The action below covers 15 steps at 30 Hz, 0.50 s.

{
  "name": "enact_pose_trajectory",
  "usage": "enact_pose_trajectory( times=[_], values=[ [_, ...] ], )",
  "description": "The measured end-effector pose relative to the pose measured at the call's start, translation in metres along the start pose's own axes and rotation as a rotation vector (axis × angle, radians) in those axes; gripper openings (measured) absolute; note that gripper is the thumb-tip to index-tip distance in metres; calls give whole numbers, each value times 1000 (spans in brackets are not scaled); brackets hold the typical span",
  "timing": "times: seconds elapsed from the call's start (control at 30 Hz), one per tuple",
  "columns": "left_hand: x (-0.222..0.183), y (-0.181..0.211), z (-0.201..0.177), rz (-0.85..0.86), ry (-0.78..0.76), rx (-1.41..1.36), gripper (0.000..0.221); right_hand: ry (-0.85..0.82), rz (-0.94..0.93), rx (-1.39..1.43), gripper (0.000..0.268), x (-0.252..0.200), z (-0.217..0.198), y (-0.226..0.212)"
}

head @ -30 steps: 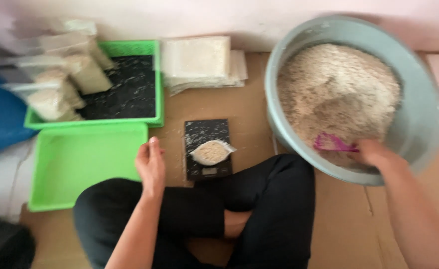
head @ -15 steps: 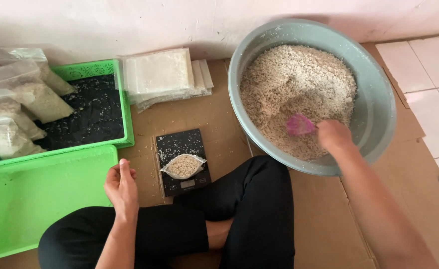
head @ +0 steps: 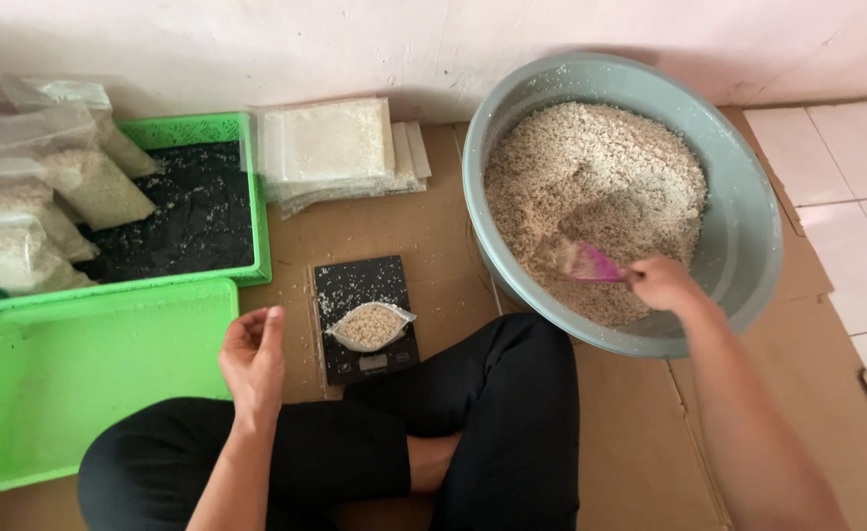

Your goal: Portioning and weighing grains or food filling into small plastic bags from a large basin.

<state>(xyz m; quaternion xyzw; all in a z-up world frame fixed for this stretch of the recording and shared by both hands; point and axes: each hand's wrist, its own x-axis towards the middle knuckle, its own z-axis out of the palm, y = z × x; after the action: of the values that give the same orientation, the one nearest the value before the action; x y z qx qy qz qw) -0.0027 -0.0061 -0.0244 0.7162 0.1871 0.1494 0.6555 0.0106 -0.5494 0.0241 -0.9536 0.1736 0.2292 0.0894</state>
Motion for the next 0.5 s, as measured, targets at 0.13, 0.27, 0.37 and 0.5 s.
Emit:
enact_pose_trajectory(
  times=[0.13, 0.27, 0.37, 0.5],
  values=[
    [0, -7, 2, 12, -53, -43, 26, 66, 38, 61, 41, -18, -19, 8],
    [-4, 14, -3, -82, -202, -41, 40, 28, 101, 29, 40, -28, -43, 1],
    [-6, 30, -4, -165, -316, -4, 49, -18, 160, 15, 41, -37, -60, -7],
    [-2, 3, -1, -135, -323, 5, 50, 129, 64, 30, 36, -44, -66, 1]
  ],
)
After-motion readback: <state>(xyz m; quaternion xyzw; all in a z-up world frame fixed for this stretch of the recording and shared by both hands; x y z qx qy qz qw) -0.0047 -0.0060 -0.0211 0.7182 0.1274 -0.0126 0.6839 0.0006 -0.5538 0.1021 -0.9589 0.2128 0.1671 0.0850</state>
